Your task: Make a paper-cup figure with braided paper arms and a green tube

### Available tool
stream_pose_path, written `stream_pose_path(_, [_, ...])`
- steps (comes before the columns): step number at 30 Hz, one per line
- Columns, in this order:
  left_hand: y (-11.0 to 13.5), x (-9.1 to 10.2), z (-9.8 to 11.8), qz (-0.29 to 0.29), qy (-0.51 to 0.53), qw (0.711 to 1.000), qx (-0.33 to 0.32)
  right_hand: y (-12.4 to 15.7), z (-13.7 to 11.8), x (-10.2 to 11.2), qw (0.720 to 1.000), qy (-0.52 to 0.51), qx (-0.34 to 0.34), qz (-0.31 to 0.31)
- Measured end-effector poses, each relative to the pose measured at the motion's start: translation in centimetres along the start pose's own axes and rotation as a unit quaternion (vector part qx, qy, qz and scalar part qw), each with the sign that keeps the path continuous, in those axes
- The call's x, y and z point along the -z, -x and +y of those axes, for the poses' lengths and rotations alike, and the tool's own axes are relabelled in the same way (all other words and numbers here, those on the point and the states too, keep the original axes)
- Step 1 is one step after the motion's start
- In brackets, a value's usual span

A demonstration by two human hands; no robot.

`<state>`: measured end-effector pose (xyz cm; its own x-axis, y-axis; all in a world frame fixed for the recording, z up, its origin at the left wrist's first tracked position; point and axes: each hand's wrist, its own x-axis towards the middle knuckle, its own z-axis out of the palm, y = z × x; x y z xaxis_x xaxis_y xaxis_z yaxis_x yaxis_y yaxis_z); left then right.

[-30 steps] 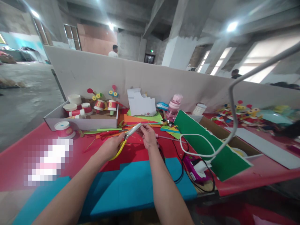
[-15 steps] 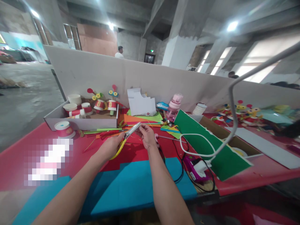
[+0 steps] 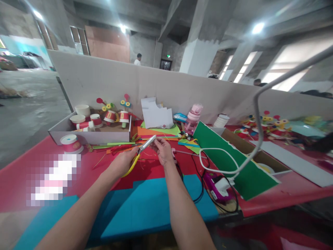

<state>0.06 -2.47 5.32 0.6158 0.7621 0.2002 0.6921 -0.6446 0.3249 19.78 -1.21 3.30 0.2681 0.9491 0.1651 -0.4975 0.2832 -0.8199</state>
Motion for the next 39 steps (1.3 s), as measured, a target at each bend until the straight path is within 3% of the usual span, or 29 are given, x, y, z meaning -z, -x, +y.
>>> stream_pose_path(6, [-0.3, 1.0, -1.2, 0.038, -0.097, 0.992, 0.063, -0.5, -0.4, 0.6, 0.996, 0.011, 0.027, 0.086])
stream_pose_path(9, [-0.4, 1.2, -2.3, 0.055, -0.121, 0.986, 0.099, -0.7, -0.6, 0.8, 0.995, 0.016, 0.032, 0.097])
stream_pose_path(14, [-0.4, 1.8, -3.1, 0.044, -0.119, 0.982, 0.143, -0.4, -0.9, 0.9, 0.998, -0.021, 0.025, 0.060])
stream_pose_path(19, [-0.4, 2.4, -4.0, 0.010, -0.093, 0.990, 0.106, 0.1, -0.7, 0.4, 1.000, -0.013, -0.014, -0.003])
stream_pose_path(31, [-0.9, -0.1, -8.0, -0.005, -0.093, 0.992, 0.090, 0.7, 1.3, -0.5, 0.994, 0.094, -0.040, -0.033])
stream_pose_path(35, [-0.9, -0.3, -8.5, 0.003, -0.077, 0.996, 0.052, 0.9, 1.4, -0.7, 0.993, 0.099, -0.042, -0.047])
stream_pose_path(39, [-0.7, 0.1, -7.7, 0.015, -0.110, 0.991, 0.075, 1.1, 1.7, -1.1, 0.990, 0.108, -0.047, -0.074])
